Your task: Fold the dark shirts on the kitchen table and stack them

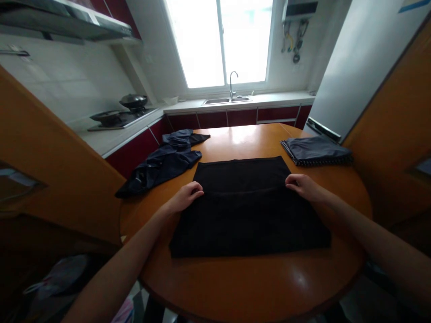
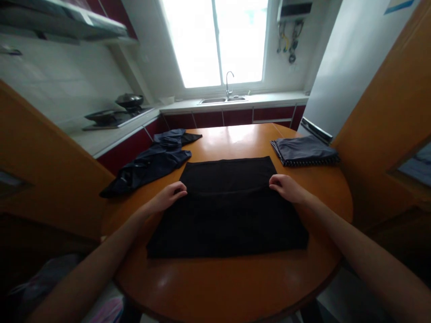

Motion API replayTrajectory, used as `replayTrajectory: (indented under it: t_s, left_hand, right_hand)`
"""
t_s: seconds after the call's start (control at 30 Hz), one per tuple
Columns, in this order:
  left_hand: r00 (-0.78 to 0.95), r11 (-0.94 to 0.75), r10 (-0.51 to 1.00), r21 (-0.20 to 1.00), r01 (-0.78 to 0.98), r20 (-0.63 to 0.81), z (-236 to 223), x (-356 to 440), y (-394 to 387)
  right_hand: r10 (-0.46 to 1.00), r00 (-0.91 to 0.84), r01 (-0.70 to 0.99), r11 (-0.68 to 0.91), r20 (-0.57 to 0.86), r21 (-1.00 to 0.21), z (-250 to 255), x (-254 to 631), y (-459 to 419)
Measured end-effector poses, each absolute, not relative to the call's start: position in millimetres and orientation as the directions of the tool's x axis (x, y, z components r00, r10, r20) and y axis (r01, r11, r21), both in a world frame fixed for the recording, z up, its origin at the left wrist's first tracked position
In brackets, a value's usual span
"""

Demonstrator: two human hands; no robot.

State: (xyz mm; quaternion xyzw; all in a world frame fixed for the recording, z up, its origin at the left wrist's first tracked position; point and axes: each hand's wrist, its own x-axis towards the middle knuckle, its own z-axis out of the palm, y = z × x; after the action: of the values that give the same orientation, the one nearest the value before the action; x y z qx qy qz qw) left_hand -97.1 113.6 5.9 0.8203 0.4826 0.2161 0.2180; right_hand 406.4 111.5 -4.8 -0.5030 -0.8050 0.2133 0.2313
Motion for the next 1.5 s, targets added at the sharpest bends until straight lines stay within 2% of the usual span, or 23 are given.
replayTrajectory:
  t_s: [0.17,0.3,0.4,0.5,0.6,0.7,0.93,1.03,1.13,1.2,1.27,1.5]
  left_hand:
    - [0.424,-0.442,0.891,0.526,0.727,0.162,0.3,-100.2,119.8]
    - [0.386,-0.429,0.903,0.349,0.833,0.190,6.4,-90.5,109.3]
    - [0.492,-0.542,0.838,0.258,0.800,0.236,15.6,-56.8,85.8]
    - [0.678,-0.697,0.716,0.226,0.681,0.167,15.8,-12.8,63.4]
    - [0.732,-0.731,0.675,0.213,0.648,0.092,4.9,10.3,55.8]
    - [0.673,-0.672,0.736,0.216,0.709,0.080,-7.5,-4.0,62.1]
    - [0.470,-0.472,0.881,0.198,0.859,0.061,-10.7,-80.0,77.3]
    - [0.469,-0.474,0.880,0.174,0.863,0.074,1.8,-71.0,63.3]
    - [0.610,-0.621,0.784,0.170,0.765,0.119,11.9,-36.1,35.2]
    - [0.692,-0.700,0.713,0.178,0.691,0.116,12.0,-14.1,16.3]
    - [0.720,-0.723,0.687,0.187,0.665,0.098,7.7,-3.5,2.6]
    - [0.636,-0.637,0.769,0.139,0.758,0.061,-4.0,-50.3,-21.1]
  right_hand:
    - [0.902,-0.389,0.755,0.428,0.187,-0.496,-9.8,406.7,117.7]
    - [0.924,-0.304,0.864,0.370,0.233,-0.342,-5.4,395.3,108.8]
    - [0.900,-0.284,0.881,0.381,0.331,-0.280,5.1,358.5,82.0]
    - [0.788,-0.515,0.746,0.606,0.337,-0.276,6.8,306.7,51.1]
    - [0.745,-0.617,0.694,0.668,0.254,-0.269,-6.9,277.6,39.9]
    - [0.802,-0.568,0.757,0.597,0.185,-0.264,-25.7,295.3,51.7]
    - [0.930,-0.338,0.911,0.361,0.142,-0.200,-39.0,388.2,73.6]
    - [0.949,-0.245,0.944,0.280,0.199,-0.173,-28.4,380.9,62.2]
    - [0.887,-0.359,0.893,0.417,0.290,-0.170,-16.5,344.0,37.4]
    - [0.820,-0.497,0.809,0.556,0.282,-0.190,-12.7,318.3,17.9]
    - [0.778,-0.577,0.749,0.625,0.248,-0.219,-13.6,304.2,1.3]
    - [0.832,-0.524,0.796,0.555,0.185,-0.242,-31.5,356.5,-13.9]
